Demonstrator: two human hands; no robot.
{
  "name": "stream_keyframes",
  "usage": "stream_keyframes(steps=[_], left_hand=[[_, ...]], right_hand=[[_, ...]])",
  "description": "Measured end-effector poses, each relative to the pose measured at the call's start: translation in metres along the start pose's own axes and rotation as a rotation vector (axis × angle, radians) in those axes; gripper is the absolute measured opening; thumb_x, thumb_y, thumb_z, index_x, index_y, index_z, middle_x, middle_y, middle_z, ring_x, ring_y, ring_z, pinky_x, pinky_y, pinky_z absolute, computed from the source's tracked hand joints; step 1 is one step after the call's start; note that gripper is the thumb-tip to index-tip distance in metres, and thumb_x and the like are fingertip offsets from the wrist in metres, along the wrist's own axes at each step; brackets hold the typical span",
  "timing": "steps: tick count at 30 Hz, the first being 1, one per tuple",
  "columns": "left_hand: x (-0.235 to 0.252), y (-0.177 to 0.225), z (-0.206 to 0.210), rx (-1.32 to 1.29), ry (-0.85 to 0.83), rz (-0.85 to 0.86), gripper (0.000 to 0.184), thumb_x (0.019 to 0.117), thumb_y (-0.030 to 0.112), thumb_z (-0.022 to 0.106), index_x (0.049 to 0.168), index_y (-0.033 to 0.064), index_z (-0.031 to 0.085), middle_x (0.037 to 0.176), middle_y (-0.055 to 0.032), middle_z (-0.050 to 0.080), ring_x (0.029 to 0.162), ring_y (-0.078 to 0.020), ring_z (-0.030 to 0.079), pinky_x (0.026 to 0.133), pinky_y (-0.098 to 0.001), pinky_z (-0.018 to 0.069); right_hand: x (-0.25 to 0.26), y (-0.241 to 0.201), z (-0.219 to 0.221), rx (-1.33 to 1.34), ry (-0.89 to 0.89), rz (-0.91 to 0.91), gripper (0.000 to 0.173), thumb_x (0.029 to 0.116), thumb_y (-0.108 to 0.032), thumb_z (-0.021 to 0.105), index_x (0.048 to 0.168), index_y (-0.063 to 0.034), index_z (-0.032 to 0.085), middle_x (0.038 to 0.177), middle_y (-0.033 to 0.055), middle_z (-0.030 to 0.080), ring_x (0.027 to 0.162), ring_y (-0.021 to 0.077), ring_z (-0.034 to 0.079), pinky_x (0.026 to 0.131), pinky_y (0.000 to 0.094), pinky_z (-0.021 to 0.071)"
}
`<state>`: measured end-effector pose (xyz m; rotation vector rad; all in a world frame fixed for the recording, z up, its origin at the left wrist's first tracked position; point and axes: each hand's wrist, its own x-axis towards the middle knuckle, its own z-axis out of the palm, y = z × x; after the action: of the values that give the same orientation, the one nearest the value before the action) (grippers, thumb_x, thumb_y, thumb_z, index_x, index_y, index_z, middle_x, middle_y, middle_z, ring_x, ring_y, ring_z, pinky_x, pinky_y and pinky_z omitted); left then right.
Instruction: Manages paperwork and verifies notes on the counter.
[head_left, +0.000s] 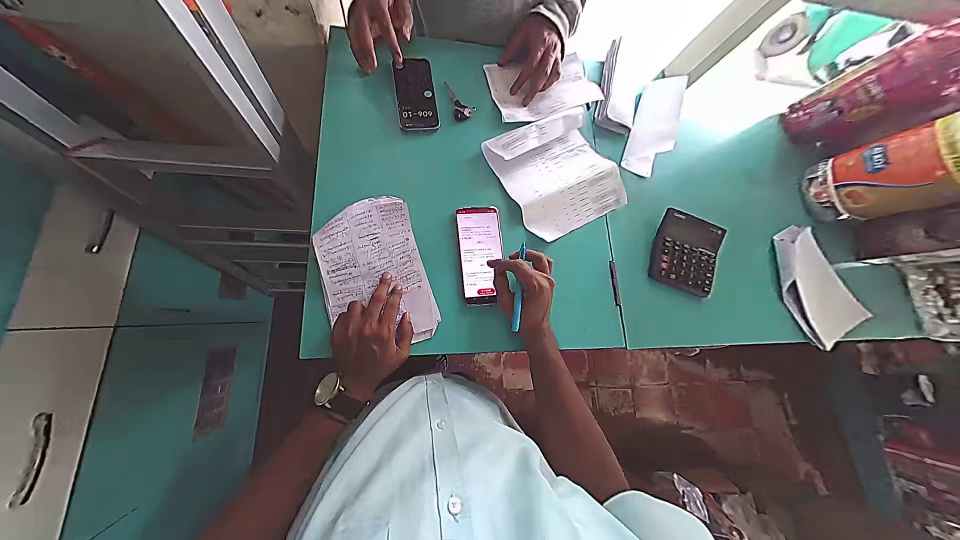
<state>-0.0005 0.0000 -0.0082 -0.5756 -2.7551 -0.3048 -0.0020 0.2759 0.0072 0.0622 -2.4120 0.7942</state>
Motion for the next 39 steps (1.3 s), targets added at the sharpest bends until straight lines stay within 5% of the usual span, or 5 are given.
stream_keyframes(steps=[10,16,30,37,39], left_hand=[[0.006,-0.01,-0.011,-0.05,-0.089,0.082,0.05,0.1007,0.04,0.04,0.134,0.0155,0.069,0.147,-0.0037,0.06,0.091,-0.0321,0.068,0.067,-0.0462,0.0498],[0.011,-0.025,-0.017,-0.085,-0.153,0.154,0.051,0.1014,0.042,0.041,0.137,0.0156,0.066,0.151,-0.0028,0.056,0.092,-0.0323,0.068,0.067,-0.0457,0.0512],[0.009,-0.023,-0.012,-0.047,-0.115,0.135,0.05,0.1007,0.041,0.042,0.138,0.018,0.066,0.151,-0.0004,0.056,0.092,-0.0289,0.067,0.067,-0.0427,0.0501],[0.007,-0.02,-0.014,-0.094,-0.139,0.097,0.048,0.1009,0.039,0.043,0.137,0.0172,0.067,0.151,-0.0005,0.056,0.097,-0.0292,0.067,0.071,-0.0444,0.0504],[0.007,-0.02,-0.013,-0.09,-0.134,0.102,0.049,0.1012,0.039,0.042,0.137,0.0172,0.066,0.151,-0.0009,0.056,0.096,-0.029,0.067,0.071,-0.0446,0.0501]], right_hand=[[0.003,0.004,0.002,0.061,0.141,0.076,0.016,0.0914,-0.011,0.061,0.086,-0.009,0.076,0.101,0.004,0.078,0.1,0.0203,0.069,0.093,0.0397,0.0506],[0.033,0.007,0.008,0.103,-0.072,0.094,0.02,0.0991,-0.009,0.053,0.103,-0.0053,0.073,0.124,0.0055,0.073,0.13,0.0304,0.057,0.113,0.0506,0.0385],[0.036,0.02,0.014,0.188,0.025,0.122,0.025,0.0996,-0.014,0.049,0.106,-0.0029,0.071,0.129,0.0088,0.07,0.13,0.0272,0.058,0.111,0.047,0.0433],[0.019,-0.07,0.022,0.656,0.234,0.425,0.059,0.1089,-0.046,0.022,0.118,-0.0065,0.065,0.089,-0.0042,0.073,0.081,0.0079,0.068,0.075,0.0311,0.0574],[0.016,-0.096,0.045,0.733,0.125,0.453,0.042,0.1073,-0.025,0.034,0.111,-0.002,0.07,0.083,-0.0036,0.069,0.074,0.0059,0.064,0.07,0.0281,0.056]])
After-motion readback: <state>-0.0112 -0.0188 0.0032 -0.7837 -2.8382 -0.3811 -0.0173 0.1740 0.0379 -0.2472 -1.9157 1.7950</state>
